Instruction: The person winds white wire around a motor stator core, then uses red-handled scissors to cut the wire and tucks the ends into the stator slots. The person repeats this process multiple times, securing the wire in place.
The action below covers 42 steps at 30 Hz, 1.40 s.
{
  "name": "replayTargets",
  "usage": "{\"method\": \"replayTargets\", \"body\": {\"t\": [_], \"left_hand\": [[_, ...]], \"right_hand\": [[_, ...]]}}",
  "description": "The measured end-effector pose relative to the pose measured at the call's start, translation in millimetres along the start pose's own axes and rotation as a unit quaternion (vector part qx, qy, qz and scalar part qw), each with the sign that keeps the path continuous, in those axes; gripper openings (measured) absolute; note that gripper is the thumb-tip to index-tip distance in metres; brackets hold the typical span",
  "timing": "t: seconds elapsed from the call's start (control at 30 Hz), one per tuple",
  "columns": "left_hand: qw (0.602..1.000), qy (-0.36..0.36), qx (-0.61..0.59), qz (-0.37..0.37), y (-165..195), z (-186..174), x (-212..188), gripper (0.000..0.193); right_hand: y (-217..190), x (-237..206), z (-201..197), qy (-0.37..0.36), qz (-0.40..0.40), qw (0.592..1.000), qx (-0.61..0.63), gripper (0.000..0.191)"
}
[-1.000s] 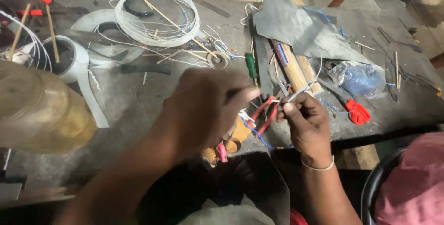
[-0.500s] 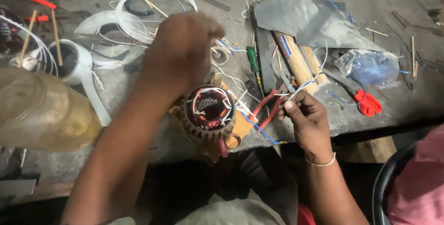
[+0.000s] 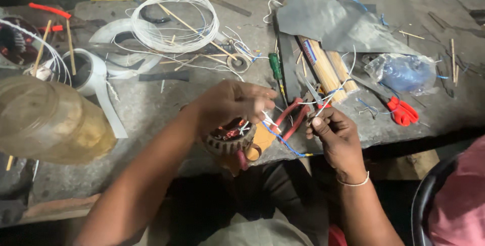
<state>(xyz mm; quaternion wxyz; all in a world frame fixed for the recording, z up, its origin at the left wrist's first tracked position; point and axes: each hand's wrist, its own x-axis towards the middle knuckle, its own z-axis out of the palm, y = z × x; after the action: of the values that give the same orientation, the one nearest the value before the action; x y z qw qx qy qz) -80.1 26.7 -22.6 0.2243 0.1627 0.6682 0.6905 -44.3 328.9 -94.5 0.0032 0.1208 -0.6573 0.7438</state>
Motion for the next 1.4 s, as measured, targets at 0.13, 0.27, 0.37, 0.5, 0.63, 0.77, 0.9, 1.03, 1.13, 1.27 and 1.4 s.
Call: {"method": "replayTargets", "body": {"t": [0.13, 0.27, 0.37, 0.5, 0.63, 0.77, 0.9, 1.03, 1.13, 1.27, 1.4], "left_hand": [[0.954, 0.026, 0.248, 0.166, 2.8, 8.5, -2.8, 0.029], [0.899, 0.116, 0.366, 0.211, 22.9, 26.8, -6.3, 0.021], [0.904, 0.16, 0.352, 0.182, 52.9, 32.2, 1.9, 0.021], [0.881, 0.178, 0.349, 0.264, 87.7, 35.2, 11.1, 0.02], [0.857, 0.176, 0.383, 0.297, 102.3, 42.3, 17.8, 0.019], [0.863, 0.201, 0.361, 0.291, 101.5, 50.1, 24.4, 0.022], [0.893, 0.212, 0.32, 0.235, 99.4, 53.1, 27.3, 0.02], [0.893, 0.219, 0.337, 0.202, 102.2, 55.7, 27.6, 0.016], [0.9, 0.227, 0.328, 0.179, 105.0, 59.1, 27.9, 0.015], [0.908, 0.235, 0.318, 0.137, 106.1, 61.2, 28.5, 0.015], [0.906, 0.227, 0.308, 0.179, 105.1, 59.6, 31.0, 0.015]], "right_hand": [[-0.5, -1.8, -0.5, 0.008, 0.017, 1.0, -0.01, 0.013], [-6.4, 1.2, 6.6, -0.005, 0.002, 1.0, -0.016, 0.012], [-24.4, 11.8, 12.3, -0.001, -0.01, 0.999, -0.035, 0.013], [-64.0, 37.2, 19.8, 0.028, -0.032, 0.999, 0.005, 0.012], [-96.8, 69.5, 36.2, 0.013, -0.077, 0.995, 0.065, 0.013], [-108.4, 95.6, 47.7, -0.038, -0.061, 0.985, 0.159, 0.014], [-102.1, 102.9, 50.8, -0.088, -0.066, 0.964, 0.242, 0.013], [-93.7, 102.6, 52.9, -0.076, -0.067, 0.961, 0.256, 0.012], [-92.2, 102.2, 54.9, -0.045, -0.047, 0.962, 0.266, 0.012], [-93.8, 100.8, 56.8, -0.043, -0.058, 0.964, 0.257, 0.013], [-94.5, 99.4, 58.5, -0.028, -0.061, 0.966, 0.25, 0.014]]}}
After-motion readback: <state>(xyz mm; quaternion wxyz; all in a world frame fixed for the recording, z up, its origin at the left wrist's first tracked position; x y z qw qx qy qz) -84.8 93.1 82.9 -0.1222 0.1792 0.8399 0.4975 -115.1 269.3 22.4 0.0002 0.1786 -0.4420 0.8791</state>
